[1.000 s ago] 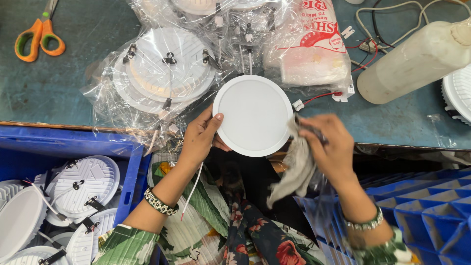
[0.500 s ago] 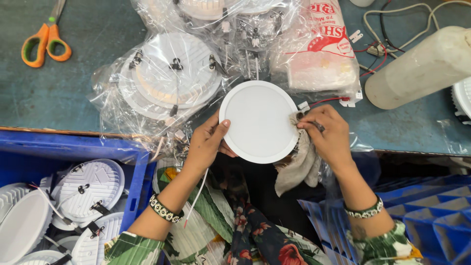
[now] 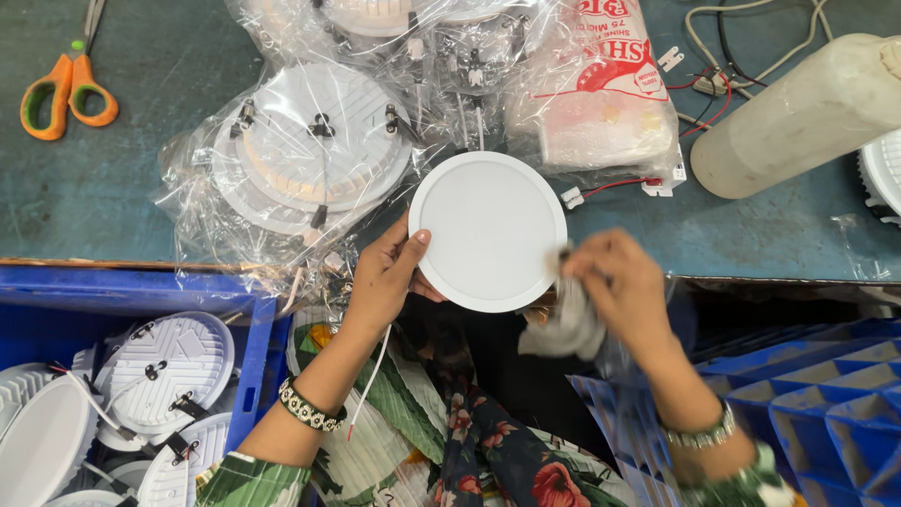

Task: The person repeatedly wipes white circular LED light fixtures with a cloth, then places each fixture into a clear plastic bag. The person handles the items one at a time, wiping the surface and sealing them in packaging.

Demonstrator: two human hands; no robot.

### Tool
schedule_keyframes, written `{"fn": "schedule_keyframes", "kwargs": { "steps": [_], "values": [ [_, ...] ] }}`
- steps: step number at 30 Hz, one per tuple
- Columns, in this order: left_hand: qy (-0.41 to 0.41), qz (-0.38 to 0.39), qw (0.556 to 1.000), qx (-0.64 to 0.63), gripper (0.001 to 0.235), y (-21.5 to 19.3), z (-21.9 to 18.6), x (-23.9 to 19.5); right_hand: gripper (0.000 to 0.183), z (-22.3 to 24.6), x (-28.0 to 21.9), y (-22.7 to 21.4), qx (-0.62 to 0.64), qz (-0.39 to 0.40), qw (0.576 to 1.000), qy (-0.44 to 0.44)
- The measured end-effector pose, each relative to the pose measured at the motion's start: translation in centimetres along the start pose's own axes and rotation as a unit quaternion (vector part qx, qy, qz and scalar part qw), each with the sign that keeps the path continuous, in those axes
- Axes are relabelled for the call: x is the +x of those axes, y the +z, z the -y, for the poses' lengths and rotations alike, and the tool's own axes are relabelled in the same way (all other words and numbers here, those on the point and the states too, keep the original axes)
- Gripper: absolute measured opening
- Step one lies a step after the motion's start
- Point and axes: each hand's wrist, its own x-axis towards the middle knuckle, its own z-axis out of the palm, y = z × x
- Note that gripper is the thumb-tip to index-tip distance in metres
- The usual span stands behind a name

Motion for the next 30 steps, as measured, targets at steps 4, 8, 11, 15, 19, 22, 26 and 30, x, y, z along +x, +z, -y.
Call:
{"fn": "schedule_keyframes", "kwargs": {
  "steps": [4,8,11,15,19,22,26,30],
  "values": [
    [0.002,-0.001,1.0,0.0,0.054,-0.2,0.1,0.1,0.01,2.7,-2.6,-1.4,0.135,0.112,0.983,0.054],
    [0.011,-0.005,1.0,0.001,0.054,0.0,0.3,-0.1,0.01,2.6,-0.6,-2.3,0.107,0.062,0.992,0.015],
    [0.021,-0.01,1.0,0.005,0.056,0.1,-0.1,-0.2,0.016,1.8,3.3,-0.4,0.0,0.004,1.0,-0.006],
    [0.012,0.0,1.0,0.002,0.059,-0.1,-0.3,-0.5,0.017,1.9,9.0,3.8,-0.051,-0.025,0.996,-0.067],
    [0.011,0.012,1.0,-0.017,0.063,-0.5,0.3,-0.5,0.015,2.5,12.8,6.6,-0.049,-0.035,0.991,-0.121],
    [0.003,0.028,0.997,-0.071,0.069,-1.1,0.7,0.0,0.016,4.0,12.7,8.0,-0.035,0.005,0.983,-0.18],
    [-0.001,0.067,0.99,-0.125,0.079,-1.6,1.3,0.3,0.025,6.8,9.5,8.6,-0.017,0.099,0.974,-0.204],
    [0.007,0.065,0.989,-0.13,0.077,-1.8,1.0,0.2,0.023,9.0,5.1,6.4,-0.044,0.164,0.959,-0.225]
  ]
}}
